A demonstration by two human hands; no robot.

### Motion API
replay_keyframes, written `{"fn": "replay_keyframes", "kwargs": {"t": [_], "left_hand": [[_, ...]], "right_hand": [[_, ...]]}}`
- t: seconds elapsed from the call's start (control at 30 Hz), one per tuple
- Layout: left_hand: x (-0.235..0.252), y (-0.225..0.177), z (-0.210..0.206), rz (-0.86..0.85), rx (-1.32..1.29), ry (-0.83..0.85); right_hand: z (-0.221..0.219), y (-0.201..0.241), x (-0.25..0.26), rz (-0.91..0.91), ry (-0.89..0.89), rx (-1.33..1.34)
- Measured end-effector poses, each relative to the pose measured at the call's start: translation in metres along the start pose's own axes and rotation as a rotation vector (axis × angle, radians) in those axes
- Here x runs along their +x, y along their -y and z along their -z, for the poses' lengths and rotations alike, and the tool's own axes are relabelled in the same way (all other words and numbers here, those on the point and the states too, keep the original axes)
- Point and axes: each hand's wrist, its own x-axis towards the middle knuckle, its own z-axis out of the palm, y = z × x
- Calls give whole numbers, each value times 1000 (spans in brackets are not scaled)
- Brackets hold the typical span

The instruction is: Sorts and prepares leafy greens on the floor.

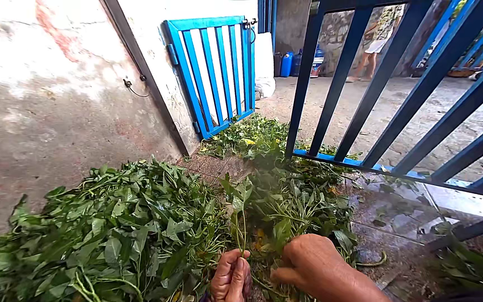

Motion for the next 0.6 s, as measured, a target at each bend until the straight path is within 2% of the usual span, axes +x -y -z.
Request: {"fn": "replay_keyframes", "kwargs": {"t": [0.03,0.07,0.1,0.13,0.23,0.27,0.33,0.43,0.5,0.53,0.6], "left_hand": [[-1,0,0,-8,28,13],[-1,1,0,-17,55,20],[-2,1,0,-23,83,23],[-3,0,-1,-27,112,20],[-4,0,-4,-54,192,6],[-5,0,-5,-67,212,8],[-5,0,-6,-90,249,23],[-5,-1,-8,-81,242,35],[-5,-2,-12,-17,94,-14],[-4,-4,-14,23,-4,-57],[-3,-7,-18,98,-146,-147]], "right_hand": [[9,4,-1,13,96,-48],[13,8,-4,31,108,-84],[11,10,-8,58,33,-111],[5,10,-11,102,-125,-125],[-22,2,-1,298,-774,-67],[-24,0,4,341,-890,-45],[-25,-1,11,401,-999,-16],[-28,-2,16,426,-1100,15],[-33,-4,18,411,-1096,82],[-39,-4,17,391,-1026,142],[-58,-2,12,331,-733,321]]}}
